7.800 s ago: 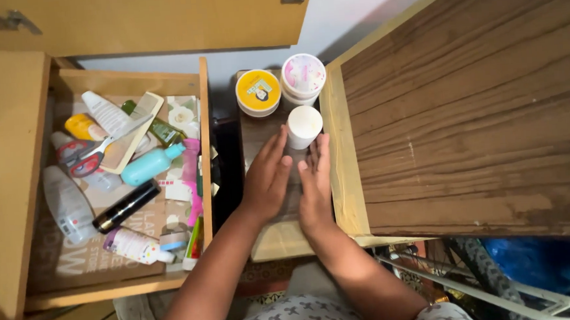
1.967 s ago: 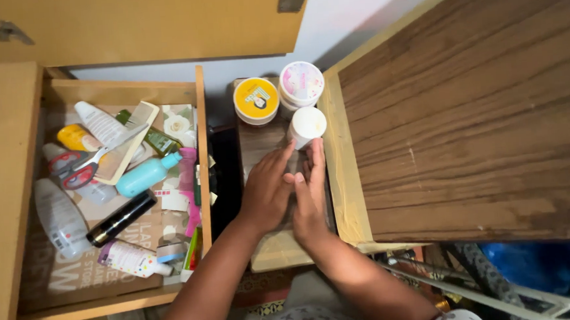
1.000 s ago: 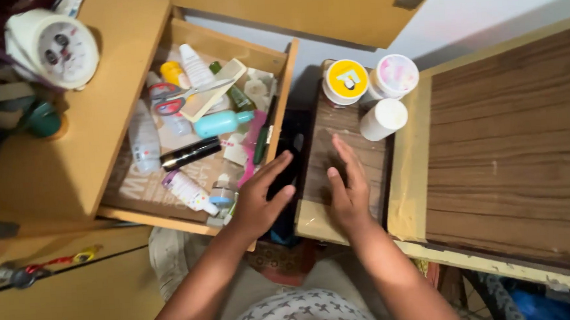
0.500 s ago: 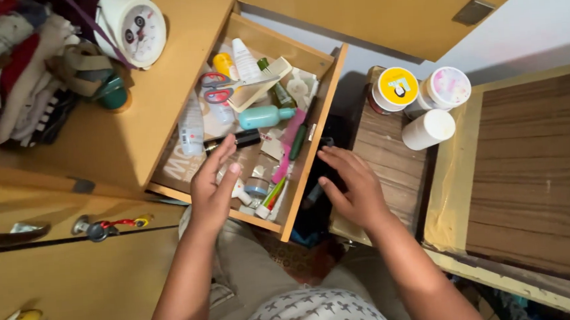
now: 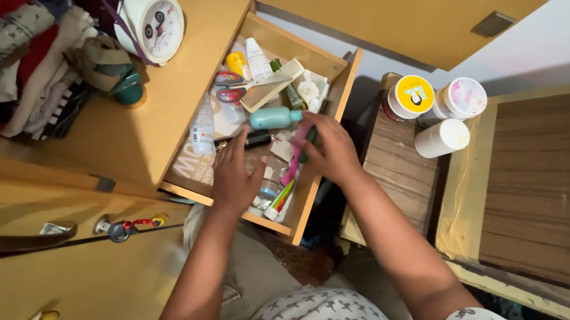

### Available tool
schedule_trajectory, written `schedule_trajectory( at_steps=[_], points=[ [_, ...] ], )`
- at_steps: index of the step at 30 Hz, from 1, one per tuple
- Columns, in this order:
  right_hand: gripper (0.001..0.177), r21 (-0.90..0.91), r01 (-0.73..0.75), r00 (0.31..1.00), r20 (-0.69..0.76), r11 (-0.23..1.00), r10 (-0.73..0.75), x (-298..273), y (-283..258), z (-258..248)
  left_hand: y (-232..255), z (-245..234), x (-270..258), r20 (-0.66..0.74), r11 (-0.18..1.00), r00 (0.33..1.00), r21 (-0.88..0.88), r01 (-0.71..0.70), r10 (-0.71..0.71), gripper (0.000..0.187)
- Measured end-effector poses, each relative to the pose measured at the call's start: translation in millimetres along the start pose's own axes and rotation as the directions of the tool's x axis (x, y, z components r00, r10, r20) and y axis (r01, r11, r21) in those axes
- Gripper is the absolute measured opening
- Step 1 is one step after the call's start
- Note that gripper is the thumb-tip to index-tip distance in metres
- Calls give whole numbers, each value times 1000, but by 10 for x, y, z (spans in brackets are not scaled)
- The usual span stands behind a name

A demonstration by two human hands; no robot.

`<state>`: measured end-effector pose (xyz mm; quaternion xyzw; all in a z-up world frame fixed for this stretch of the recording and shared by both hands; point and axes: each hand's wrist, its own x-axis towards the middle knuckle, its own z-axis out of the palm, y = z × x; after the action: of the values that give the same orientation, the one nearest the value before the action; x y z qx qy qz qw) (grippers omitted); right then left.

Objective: The person opens a drawer and removes several personal care containers, including a small white jar, a white bottle, and a blue bottle. They place each item on a nearby wooden surface, arranging them alongside other containers. The person continues to handle and reposition items within the drawer and on the surface.

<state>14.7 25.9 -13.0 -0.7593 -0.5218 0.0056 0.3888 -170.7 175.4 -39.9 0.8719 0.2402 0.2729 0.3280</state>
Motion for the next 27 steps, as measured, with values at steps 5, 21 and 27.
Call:
schedule_trajectory(
  at_steps=[5, 21, 27],
  points=[
    [63, 81, -305, 951, 74, 949, 300, -12, -42, -36, -1, -79, 63, 135, 951, 957, -142, 275, -257, 73],
    [64, 199, -400, 914, 10, 895, 406, -43, 195, 64, -87, -30, 127, 103, 719, 843, -474, 508, -528, 59],
    [63, 227, -380, 923, 21, 897, 385, -25, 169, 32, -103, -9, 129, 90, 723, 854, -490, 486, -512, 57]
  ],
)
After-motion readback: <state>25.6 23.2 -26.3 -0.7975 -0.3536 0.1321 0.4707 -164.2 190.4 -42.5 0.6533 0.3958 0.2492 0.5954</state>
